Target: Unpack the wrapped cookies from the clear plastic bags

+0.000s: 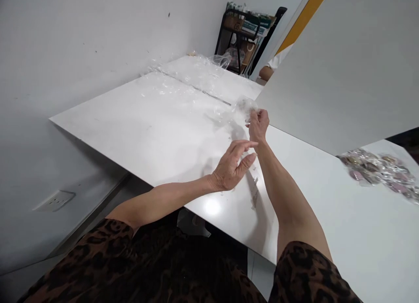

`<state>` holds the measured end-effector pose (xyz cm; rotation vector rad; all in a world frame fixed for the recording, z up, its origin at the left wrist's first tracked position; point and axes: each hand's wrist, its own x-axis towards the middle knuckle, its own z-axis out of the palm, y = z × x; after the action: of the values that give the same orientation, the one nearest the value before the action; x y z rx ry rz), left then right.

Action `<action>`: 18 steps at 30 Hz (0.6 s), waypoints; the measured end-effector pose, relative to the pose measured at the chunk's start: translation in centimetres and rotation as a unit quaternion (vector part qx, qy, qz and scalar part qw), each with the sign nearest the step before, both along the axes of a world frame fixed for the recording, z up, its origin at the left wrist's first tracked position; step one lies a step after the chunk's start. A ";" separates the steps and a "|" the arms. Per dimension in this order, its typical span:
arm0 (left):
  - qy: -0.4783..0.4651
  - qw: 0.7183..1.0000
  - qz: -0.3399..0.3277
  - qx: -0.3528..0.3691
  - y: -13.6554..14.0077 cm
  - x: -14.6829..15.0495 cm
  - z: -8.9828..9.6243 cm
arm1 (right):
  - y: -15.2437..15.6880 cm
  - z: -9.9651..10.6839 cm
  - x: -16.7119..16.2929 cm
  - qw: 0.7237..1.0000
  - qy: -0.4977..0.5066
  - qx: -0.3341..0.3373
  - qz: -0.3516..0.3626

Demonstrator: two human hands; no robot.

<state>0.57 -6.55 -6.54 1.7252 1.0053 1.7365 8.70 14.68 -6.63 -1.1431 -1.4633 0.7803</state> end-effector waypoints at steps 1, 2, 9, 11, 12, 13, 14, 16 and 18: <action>-0.012 1.000 0.008 -0.008 0.3 -0.1 -0.2 | -1.7 0.4 0.9 0.998 0.061 -0.035 -0.002; -0.024 0.999 0.020 -0.019 0.6 -0.2 -0.4 | -3.6 0.8 1.7 0.992 0.113 -0.063 -0.003; -0.118 0.967 0.126 -0.186 2.8 -1.0 -1.1 | -16.0 1.2 7.0 0.950 0.275 -0.134 0.057; -0.161 0.949 0.123 -0.243 2.8 -1.3 -0.6 | -17.7 0.8 7.8 0.937 0.303 -0.158 0.068; -0.190 0.939 0.109 -0.263 2.8 -1.5 -0.3 | -18.2 0.5 8.1 0.929 0.319 -0.174 0.073; -0.223 0.930 0.089 -0.277 2.8 -1.7 0.0 | -18.5 0.3 8.3 0.919 0.336 -0.192 0.073; -0.258 0.921 0.066 -0.283 2.8 -1.9 0.2 | -18.7 0.1 8.5 0.908 0.354 -0.211 0.068; -0.323 0.901 0.029 -0.287 2.9 -2.2 0.4 | -18.5 -0.2 8.9 0.888 0.391 -0.238 0.044; -0.359 0.883 0.024 -0.301 3.1 -2.4 0.2 | -18.1 -0.4 9.2 0.874 0.417 -0.248 0.027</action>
<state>-1.80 -3.40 -6.34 0.5929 1.0633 1.6376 17.93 -3.39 -7.05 -0.9254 -0.5696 1.5161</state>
